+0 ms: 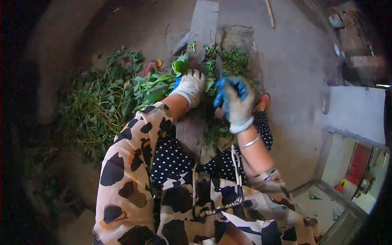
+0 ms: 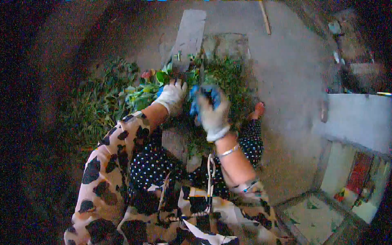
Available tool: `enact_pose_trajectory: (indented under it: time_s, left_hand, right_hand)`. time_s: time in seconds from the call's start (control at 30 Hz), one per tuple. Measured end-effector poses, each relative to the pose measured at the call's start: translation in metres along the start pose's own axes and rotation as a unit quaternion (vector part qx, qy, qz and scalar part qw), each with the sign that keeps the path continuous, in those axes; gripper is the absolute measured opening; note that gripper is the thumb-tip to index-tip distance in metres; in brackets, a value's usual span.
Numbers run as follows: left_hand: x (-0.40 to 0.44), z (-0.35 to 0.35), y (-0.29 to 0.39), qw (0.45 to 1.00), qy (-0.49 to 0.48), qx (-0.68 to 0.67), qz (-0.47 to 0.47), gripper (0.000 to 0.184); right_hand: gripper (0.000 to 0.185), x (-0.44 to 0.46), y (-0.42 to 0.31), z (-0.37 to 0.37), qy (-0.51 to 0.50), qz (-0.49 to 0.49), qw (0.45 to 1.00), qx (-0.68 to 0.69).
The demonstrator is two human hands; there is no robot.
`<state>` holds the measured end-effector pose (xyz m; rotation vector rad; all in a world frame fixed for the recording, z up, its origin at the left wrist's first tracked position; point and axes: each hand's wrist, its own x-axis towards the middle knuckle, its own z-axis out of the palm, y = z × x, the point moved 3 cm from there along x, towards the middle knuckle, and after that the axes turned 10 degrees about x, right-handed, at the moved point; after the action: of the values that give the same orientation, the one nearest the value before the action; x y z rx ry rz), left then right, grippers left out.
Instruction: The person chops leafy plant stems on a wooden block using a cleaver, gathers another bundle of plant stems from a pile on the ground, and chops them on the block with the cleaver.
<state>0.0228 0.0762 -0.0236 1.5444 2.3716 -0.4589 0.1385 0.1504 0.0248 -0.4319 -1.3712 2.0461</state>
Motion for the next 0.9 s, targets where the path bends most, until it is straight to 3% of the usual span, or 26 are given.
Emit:
enact_pose_trajectory:
  time_s: [0.07, 0.1, 0.13, 0.17, 0.23, 0.27, 0.33, 0.37, 0.4, 0.43, 0.47, 0.53, 0.6, 0.63, 0.67, 0.7, 0.73, 0.77, 0.8, 0.83, 0.87, 0.9]
  left_hand:
    - [-0.008, 0.006, 0.012, 0.999, 0.032, 0.030, -0.006, 0.060]
    - [-0.008, 0.005, 0.015, 0.995, 0.081, 0.059, -0.020, 0.055]
    - [-0.006, 0.011, 0.017, 0.993, 0.110, 0.039, -0.028, 0.048]
    - [-0.006, 0.003, 0.015, 0.996, 0.078, 0.029, -0.016, 0.046]
    - [-0.003, -0.013, 0.011, 0.999, 0.048, 0.018, -0.010, 0.045]
    - [0.003, -0.016, 0.008, 1.000, 0.016, 0.017, -0.006, 0.045]
    - [0.008, -0.012, 0.009, 1.000, -0.011, 0.013, 0.000, 0.045]
    - [0.011, -0.004, 0.010, 1.000, 0.012, 0.003, -0.021, 0.044]
    - [0.015, 0.001, 0.011, 0.998, 0.036, -0.007, -0.044, 0.044]
    - [0.016, 0.004, 0.011, 0.999, 0.025, -0.014, -0.047, 0.047]
    - [0.012, 0.005, 0.013, 0.998, 0.026, -0.015, -0.048, 0.047]
    - [0.004, 0.000, 0.013, 0.997, 0.053, -0.018, -0.058, 0.051]
    - [-0.003, 0.007, 0.020, 0.998, 0.043, -0.007, -0.046, 0.054]
    - [-0.003, 0.012, 0.023, 0.995, 0.088, 0.003, -0.049, 0.054]
    - [-0.001, 0.013, 0.024, 0.989, 0.135, 0.014, -0.052, 0.053]
    - [0.000, 0.009, 0.023, 0.989, 0.135, 0.030, -0.053, 0.053]
    - [0.005, -0.003, 0.018, 0.988, 0.140, 0.031, -0.051, 0.053]
    - [0.010, -0.009, 0.014, 0.997, 0.062, 0.014, -0.035, 0.057]
    - [0.014, -0.010, 0.012, 1.000, -0.021, -0.004, -0.017, 0.062]
    - [0.021, -0.006, 0.011, 0.999, -0.013, -0.009, -0.041, 0.057]
    - [0.022, -0.006, 0.013, 0.999, -0.008, -0.012, -0.040, 0.057]
    - [0.020, -0.006, 0.013, 0.998, -0.006, -0.017, -0.056, 0.059]
  right_hand:
    - [0.019, 0.055, -0.028, -0.005, 0.032, 0.077, 0.996, 0.025]
    - [0.025, 0.098, -0.036, -0.014, 0.026, 0.098, 0.992, -0.074]
    - [0.027, 0.134, -0.050, -0.013, -0.049, 0.049, 0.990, -0.122]
    - [0.029, 0.167, -0.059, -0.011, -0.126, -0.003, 0.977, -0.170]
    - [0.013, 0.236, -0.036, -0.022, -0.203, -0.123, 0.843, -0.483]
    - [0.013, 0.225, -0.039, -0.017, -0.203, -0.124, 0.843, -0.482]
    - [0.030, 0.176, -0.059, 0.005, -0.096, 0.057, 0.967, -0.231]
    - [0.028, 0.161, -0.042, -0.018, -0.148, -0.163, 0.903, -0.369]
    - [0.024, 0.111, -0.045, -0.005, 0.088, 0.048, 0.983, -0.156]
    - [0.018, 0.067, -0.046, 0.004, 0.059, 0.037, 0.997, 0.020]
    - [0.014, 0.031, -0.028, -0.001, 0.030, 0.003, 0.999, 0.038]
    - [0.007, 0.013, -0.021, 0.000, 0.018, 0.060, 0.998, -0.017]
    - [0.022, 0.065, -0.022, -0.014, 0.053, 0.053, 0.997, -0.012]
    - [0.025, 0.111, -0.032, -0.021, -0.071, -0.027, 0.976, -0.204]
    - [0.028, 0.148, -0.040, -0.020, -0.191, -0.107, 0.897, -0.384]
    - [0.028, 0.166, -0.053, -0.006, -0.124, 0.024, 0.970, -0.210]
    - [0.029, 0.181, -0.061, 0.009, -0.052, 0.149, 0.987, -0.025]
    - [0.029, 0.206, -0.043, -0.006, -0.052, 0.144, 0.988, -0.027]
    - [0.028, 0.230, -0.020, -0.021, -0.125, 0.055, 0.985, -0.103]
    - [0.028, 0.248, -0.002, -0.040, -0.196, -0.037, 0.963, -0.179]
    - [0.028, 0.209, -0.009, -0.039, -0.187, -0.091, 0.934, -0.289]
    - [0.026, 0.169, -0.021, -0.030, -0.104, -0.072, 0.952, -0.279]
